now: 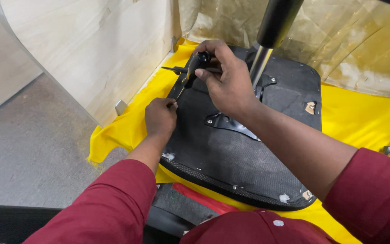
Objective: The person uses a screwdriver to remove screws from the underside of an office chair seat, then removes a plastic trim ring and a metal tension spring from the chair base. The removed parts are placed on a yellow protective sheet.
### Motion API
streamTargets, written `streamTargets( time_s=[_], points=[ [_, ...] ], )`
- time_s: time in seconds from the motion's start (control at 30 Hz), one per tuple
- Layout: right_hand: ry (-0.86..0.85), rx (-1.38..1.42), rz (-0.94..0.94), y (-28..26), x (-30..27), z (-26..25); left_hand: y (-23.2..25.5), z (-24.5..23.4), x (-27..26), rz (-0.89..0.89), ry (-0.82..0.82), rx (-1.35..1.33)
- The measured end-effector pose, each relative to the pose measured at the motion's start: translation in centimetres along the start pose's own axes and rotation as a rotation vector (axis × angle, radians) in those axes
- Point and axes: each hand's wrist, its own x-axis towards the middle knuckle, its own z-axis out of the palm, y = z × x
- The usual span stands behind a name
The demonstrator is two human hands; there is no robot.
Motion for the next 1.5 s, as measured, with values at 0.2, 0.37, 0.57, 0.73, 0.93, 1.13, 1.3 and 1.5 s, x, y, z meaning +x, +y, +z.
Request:
streamTargets(
  time_s=[0.2,0.37,0.57,0.73,0.93,1.13,1.3,1.5],
  points=[
    [-0.041,0.005,-0.002,1.2,0.4,1.4,0.6,-0.8,-0.3,-0.023,-0.018,-0.089],
    [-0.08,-0.019,-0.016,1.4,1.2,1.6,1.3,-1.2,-0.4,-0.039,-0.009,-0.135],
    [-0.114,-0.014,-0.041,1.6,2.3,1.7,2.3,-1.6,-0.3,-0.053,0.0,0.02],
    [-0.112,0.025,-0.083,1.5,2.3,2.0,3.1,-1.9,-0.3,-0.118,-0.023,0.035],
    [-0.062,-0.048,-0.119,1.0,1.6,2.2,2.7,-1.8,-0.3,-0.07,-0.042,0.057],
    [-0.056,-0.067,-0.151,0.0,1.5,2.6,2.4,-1.7,-0.2,-0.044,-0.059,0.068],
    [-0.066,-0.114,-0.178,-0.1,2.0,2.7,2.3,-1.6,0.0,-0.055,-0.071,0.085],
    [-0.141,-0.088,-0.197,0.3,2.8,2.6,2.4,-1.5,0.3,-0.14,-0.106,0.094]
  ],
)
